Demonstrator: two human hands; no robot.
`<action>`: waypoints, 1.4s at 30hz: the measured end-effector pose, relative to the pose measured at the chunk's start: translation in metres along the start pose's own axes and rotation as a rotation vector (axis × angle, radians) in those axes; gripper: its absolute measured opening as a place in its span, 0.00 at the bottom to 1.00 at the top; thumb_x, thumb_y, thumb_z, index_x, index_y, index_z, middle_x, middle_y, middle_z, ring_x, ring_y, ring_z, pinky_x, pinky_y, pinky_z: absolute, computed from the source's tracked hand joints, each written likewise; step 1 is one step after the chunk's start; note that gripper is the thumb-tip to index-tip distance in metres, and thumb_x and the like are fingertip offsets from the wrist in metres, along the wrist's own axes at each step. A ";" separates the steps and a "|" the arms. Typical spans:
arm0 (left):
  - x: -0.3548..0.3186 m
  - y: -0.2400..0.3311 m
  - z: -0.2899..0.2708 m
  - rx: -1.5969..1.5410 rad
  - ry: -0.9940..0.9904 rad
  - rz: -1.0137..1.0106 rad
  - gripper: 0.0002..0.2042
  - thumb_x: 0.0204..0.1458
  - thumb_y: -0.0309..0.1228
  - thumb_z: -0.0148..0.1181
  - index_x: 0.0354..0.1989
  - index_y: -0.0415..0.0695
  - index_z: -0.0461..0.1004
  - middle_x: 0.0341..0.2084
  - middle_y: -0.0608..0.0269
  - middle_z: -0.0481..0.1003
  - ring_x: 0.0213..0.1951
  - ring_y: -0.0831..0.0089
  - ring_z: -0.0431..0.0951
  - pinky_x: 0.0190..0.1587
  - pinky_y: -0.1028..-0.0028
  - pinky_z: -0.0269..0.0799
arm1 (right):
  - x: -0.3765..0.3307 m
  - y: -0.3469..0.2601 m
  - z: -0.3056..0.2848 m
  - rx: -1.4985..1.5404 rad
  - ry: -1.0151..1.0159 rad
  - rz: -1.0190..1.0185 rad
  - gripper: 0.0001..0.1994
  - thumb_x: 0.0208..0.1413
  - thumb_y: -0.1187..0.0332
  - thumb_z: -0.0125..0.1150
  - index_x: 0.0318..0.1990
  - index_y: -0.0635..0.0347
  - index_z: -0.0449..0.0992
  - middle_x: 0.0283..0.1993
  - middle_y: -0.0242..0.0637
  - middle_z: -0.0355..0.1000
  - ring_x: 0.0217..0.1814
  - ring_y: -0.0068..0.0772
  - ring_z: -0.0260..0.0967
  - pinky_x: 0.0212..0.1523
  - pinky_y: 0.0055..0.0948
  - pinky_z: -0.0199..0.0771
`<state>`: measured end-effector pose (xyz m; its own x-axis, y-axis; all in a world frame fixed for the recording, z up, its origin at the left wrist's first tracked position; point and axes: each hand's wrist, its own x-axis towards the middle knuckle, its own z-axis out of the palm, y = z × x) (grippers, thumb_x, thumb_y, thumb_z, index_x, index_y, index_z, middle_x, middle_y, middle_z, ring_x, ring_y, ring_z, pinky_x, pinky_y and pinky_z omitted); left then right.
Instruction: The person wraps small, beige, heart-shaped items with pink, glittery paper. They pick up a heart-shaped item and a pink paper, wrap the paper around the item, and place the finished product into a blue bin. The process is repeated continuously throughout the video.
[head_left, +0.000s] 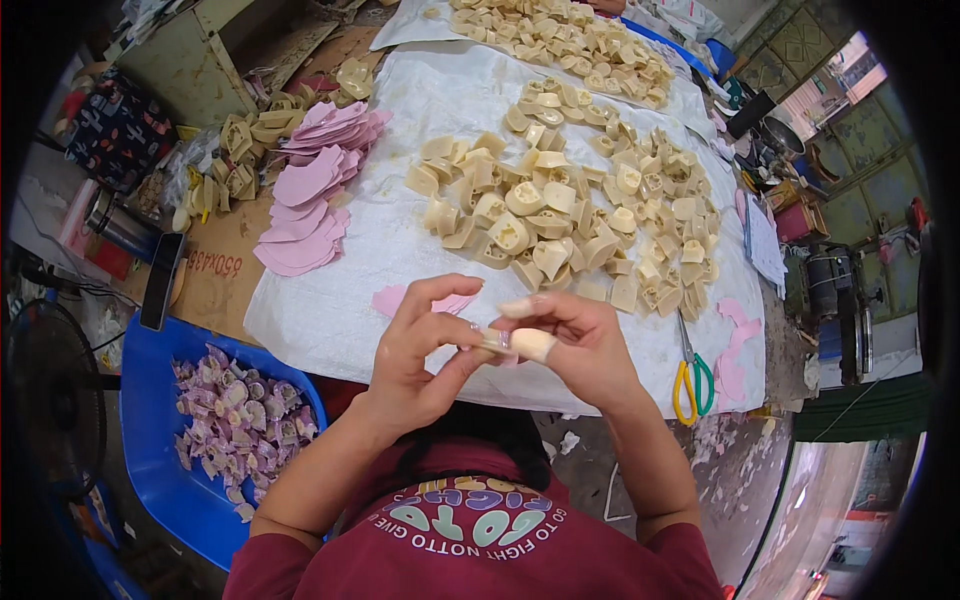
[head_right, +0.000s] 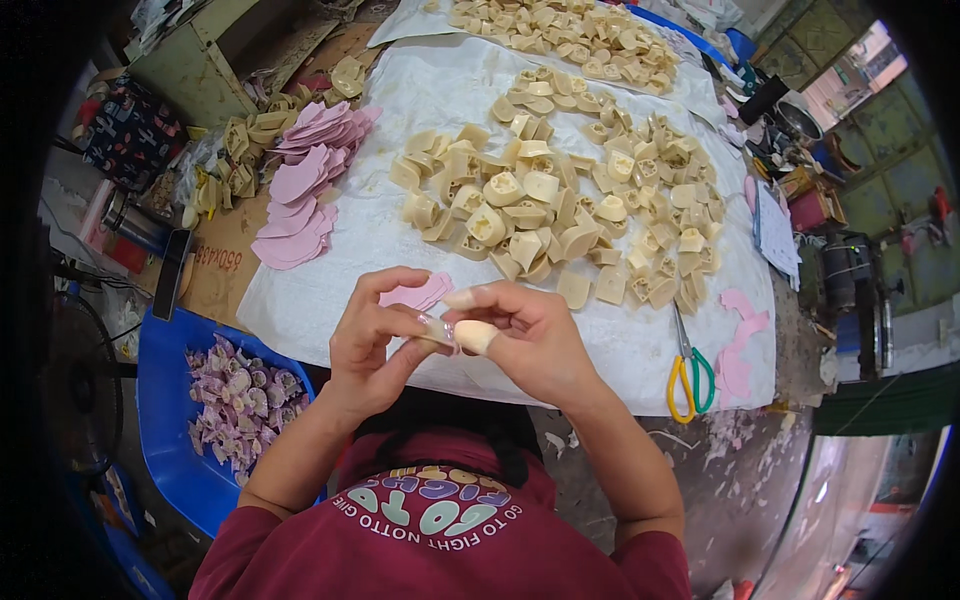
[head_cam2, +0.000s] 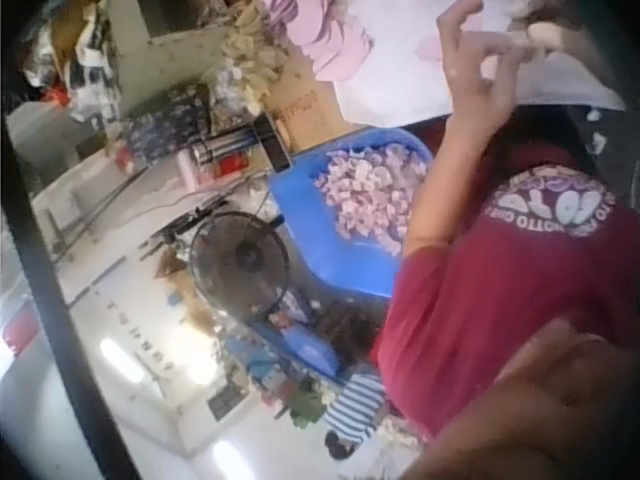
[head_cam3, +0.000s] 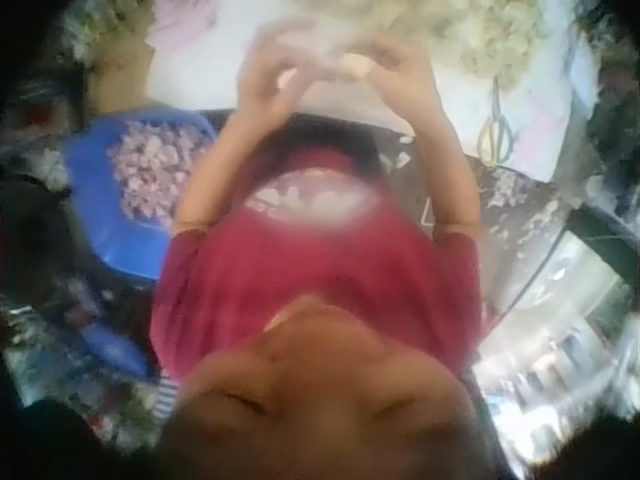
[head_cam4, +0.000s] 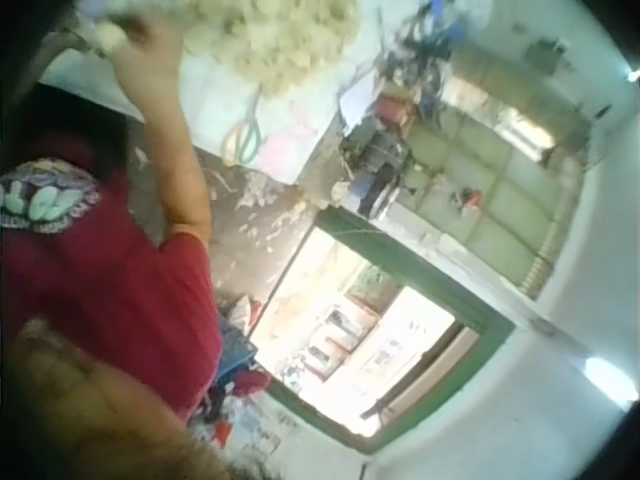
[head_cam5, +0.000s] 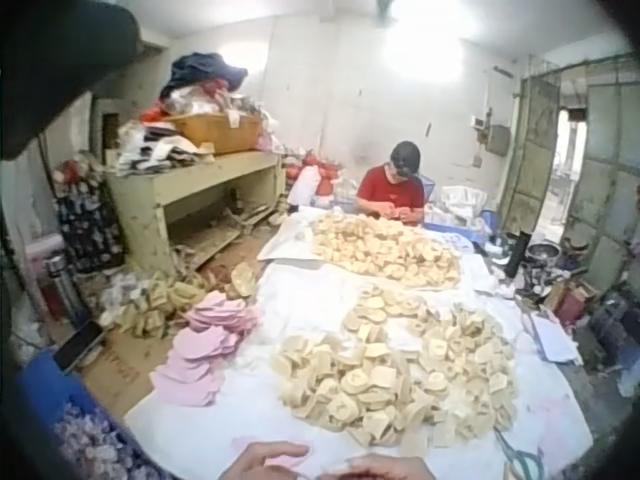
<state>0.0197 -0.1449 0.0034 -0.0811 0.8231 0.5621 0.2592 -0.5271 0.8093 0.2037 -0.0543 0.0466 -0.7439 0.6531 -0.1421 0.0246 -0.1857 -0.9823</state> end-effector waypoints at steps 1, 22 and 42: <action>0.000 0.001 0.000 -0.075 0.047 -0.056 0.10 0.48 0.13 0.59 0.38 0.38 0.71 0.54 0.44 0.62 0.42 0.66 0.78 0.42 0.73 0.77 | -0.001 0.002 0.001 0.064 0.028 -0.034 0.11 0.50 0.81 0.55 0.42 0.63 0.78 0.47 0.38 0.74 0.49 0.25 0.71 0.44 0.24 0.74; -0.001 0.011 0.017 -0.531 0.250 -0.639 0.05 0.53 0.20 0.58 0.36 0.39 0.69 0.41 0.62 0.69 0.37 0.74 0.77 0.36 0.74 0.81 | 0.014 0.021 0.014 -0.524 0.180 -0.488 0.06 0.47 0.76 0.62 0.34 0.64 0.74 0.43 0.41 0.74 0.49 0.39 0.71 0.52 0.35 0.67; 0.007 0.007 -0.003 0.269 -0.083 -0.236 0.13 0.49 0.13 0.57 0.44 0.35 0.68 0.46 0.59 0.64 0.38 0.71 0.79 0.39 0.75 0.79 | 0.013 0.025 0.007 -0.410 0.190 -0.292 0.03 0.47 0.77 0.62 0.30 0.61 0.74 0.41 0.39 0.75 0.47 0.37 0.70 0.51 0.34 0.66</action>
<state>0.0182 -0.1432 0.0140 -0.0934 0.9355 0.3408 0.4872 -0.2556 0.8350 0.1895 -0.0556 0.0212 -0.6261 0.7628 0.1616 0.1219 0.3004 -0.9460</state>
